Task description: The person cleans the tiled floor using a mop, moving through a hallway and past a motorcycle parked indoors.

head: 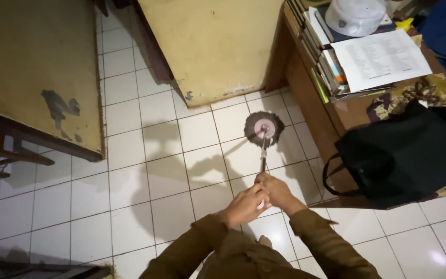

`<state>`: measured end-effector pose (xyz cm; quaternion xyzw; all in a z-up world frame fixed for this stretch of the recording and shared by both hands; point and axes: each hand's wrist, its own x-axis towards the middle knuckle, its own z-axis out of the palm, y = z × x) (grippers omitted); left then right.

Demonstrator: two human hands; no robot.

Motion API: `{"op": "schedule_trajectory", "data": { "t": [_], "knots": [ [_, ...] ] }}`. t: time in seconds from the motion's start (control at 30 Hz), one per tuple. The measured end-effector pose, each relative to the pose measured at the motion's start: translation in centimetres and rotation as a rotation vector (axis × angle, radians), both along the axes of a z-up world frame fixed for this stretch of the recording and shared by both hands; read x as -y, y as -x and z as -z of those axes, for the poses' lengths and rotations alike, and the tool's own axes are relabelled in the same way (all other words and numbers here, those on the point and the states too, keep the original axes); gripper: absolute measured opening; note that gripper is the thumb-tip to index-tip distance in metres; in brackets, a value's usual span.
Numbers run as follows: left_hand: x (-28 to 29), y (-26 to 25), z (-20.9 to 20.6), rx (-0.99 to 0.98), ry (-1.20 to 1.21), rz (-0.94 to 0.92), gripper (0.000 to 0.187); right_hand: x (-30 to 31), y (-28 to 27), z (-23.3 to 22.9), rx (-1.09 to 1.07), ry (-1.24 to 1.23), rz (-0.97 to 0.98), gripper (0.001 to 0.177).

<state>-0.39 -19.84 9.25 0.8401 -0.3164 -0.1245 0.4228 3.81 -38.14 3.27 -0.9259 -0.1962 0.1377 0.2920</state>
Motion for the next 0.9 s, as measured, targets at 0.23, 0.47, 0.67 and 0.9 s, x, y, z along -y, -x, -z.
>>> {"op": "schedule_trajectory", "data": {
  "t": [0.23, 0.47, 0.67, 0.9],
  "knots": [
    [1.1, 3.7, -1.0, 0.059, 0.047, -0.032, 0.021, 0.9, 3.8, -0.9, 0.206, -0.071, -0.134, 0.015],
    [3.2, -2.2, 4.5, -0.035, -0.028, 0.019, 0.024, 3.4, -2.0, 4.7, 0.208, -0.074, -0.089, 0.017],
    [7.3, -9.8, 6.7, -0.045, -0.133, 0.015, 0.023, 6.6, -9.8, 9.5, 0.022, -0.229, 0.197, 0.021],
    [6.8, -5.6, 4.8, -0.054, -0.126, 0.02, 0.022, 6.3, -5.7, 10.7, -0.431, -0.715, 0.506, 0.03]
  ]
}}
